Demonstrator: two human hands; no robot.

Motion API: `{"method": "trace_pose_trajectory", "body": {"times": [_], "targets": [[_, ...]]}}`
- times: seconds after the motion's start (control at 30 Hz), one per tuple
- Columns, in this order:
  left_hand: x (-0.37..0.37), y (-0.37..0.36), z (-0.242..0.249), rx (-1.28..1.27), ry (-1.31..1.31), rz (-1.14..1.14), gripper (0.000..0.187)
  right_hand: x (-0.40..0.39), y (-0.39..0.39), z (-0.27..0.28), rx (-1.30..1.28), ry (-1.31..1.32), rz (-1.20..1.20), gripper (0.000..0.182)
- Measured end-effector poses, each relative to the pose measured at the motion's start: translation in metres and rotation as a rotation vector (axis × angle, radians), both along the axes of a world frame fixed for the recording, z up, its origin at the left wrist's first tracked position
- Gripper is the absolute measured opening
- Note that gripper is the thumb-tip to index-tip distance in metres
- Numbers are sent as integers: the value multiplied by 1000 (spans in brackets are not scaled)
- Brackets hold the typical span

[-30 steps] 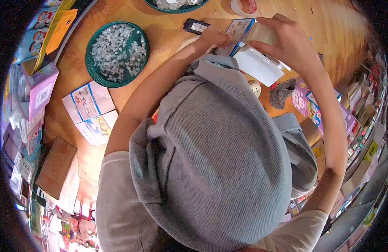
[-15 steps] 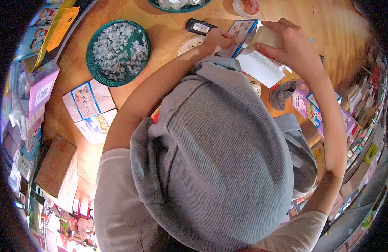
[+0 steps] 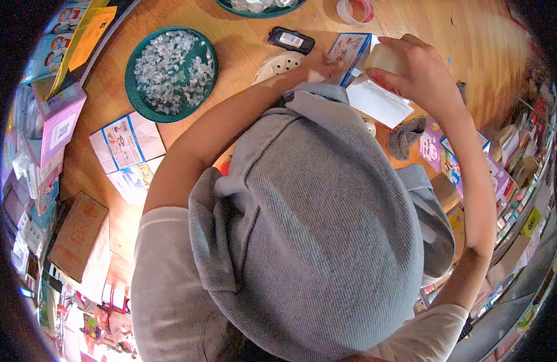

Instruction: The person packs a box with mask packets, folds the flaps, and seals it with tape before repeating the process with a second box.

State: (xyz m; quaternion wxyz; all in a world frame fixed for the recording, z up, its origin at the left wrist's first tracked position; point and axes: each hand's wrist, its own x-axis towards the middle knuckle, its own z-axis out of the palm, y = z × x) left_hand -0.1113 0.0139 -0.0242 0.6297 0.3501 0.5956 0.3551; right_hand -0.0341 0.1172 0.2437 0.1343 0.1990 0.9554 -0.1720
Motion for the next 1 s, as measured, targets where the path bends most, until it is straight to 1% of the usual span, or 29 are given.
{"method": "trace_pose_trajectory", "body": {"times": [0.1, 0.17, 0.2, 0.27, 0.3, 0.37, 0.4, 0.5, 0.6, 0.7, 0.8, 0.87, 0.93, 0.97, 1.0], "targets": [[1, -4, 9, -44, 136, 17, 30, -2, -5, 3, 9, -43, -3, 44], [9, -2, -26, 92, 136, 152, 26, -1, -8, 5, 15, -57, -8, 44], [8, -1, -21, 159, 136, 221, 25, -1, -9, 5, 18, -45, -6, 43], [6, 5, -11, 326, -11, 385, 21, 0, -9, 5, 19, -33, -6, 44], [3, 9, 4, 408, -85, 466, 20, 0, -9, 5, 16, -32, -8, 44], [1, 13, 23, 461, -225, 264, 20, 1, -10, 5, 24, -34, -2, 44], [1, 14, 25, 486, -294, 164, 20, 1, -10, 4, 35, -36, 7, 44], [1, 15, 29, 369, -315, 86, 22, 1, -12, 5, 31, -34, -6, 45], [1, 9, 27, 375, -241, 112, 22, 3, -13, 7, 14, -44, -26, 45], [1, 4, 18, 292, -386, 72, 35, 6, -16, 7, 30, -80, -50, 45], [-15, 3, 23, 304, -88, -123, 49, 16, -20, 3, 72, -96, -54, 49], [-25, 9, 35, 585, 130, -124, 61, 19, -19, 3, 63, -97, -54, 52], [-37, 17, 62, 861, 341, -123, 73, 21, -21, 5, 11, -108, -71, 52], [-42, 18, 77, 883, 338, -145, 92, 22, -25, 7, 34, -123, -53, 52], [-41, 17, 82, 906, 393, -185, 93, 22, -28, 9, 56, -139, -31, 53]]}}
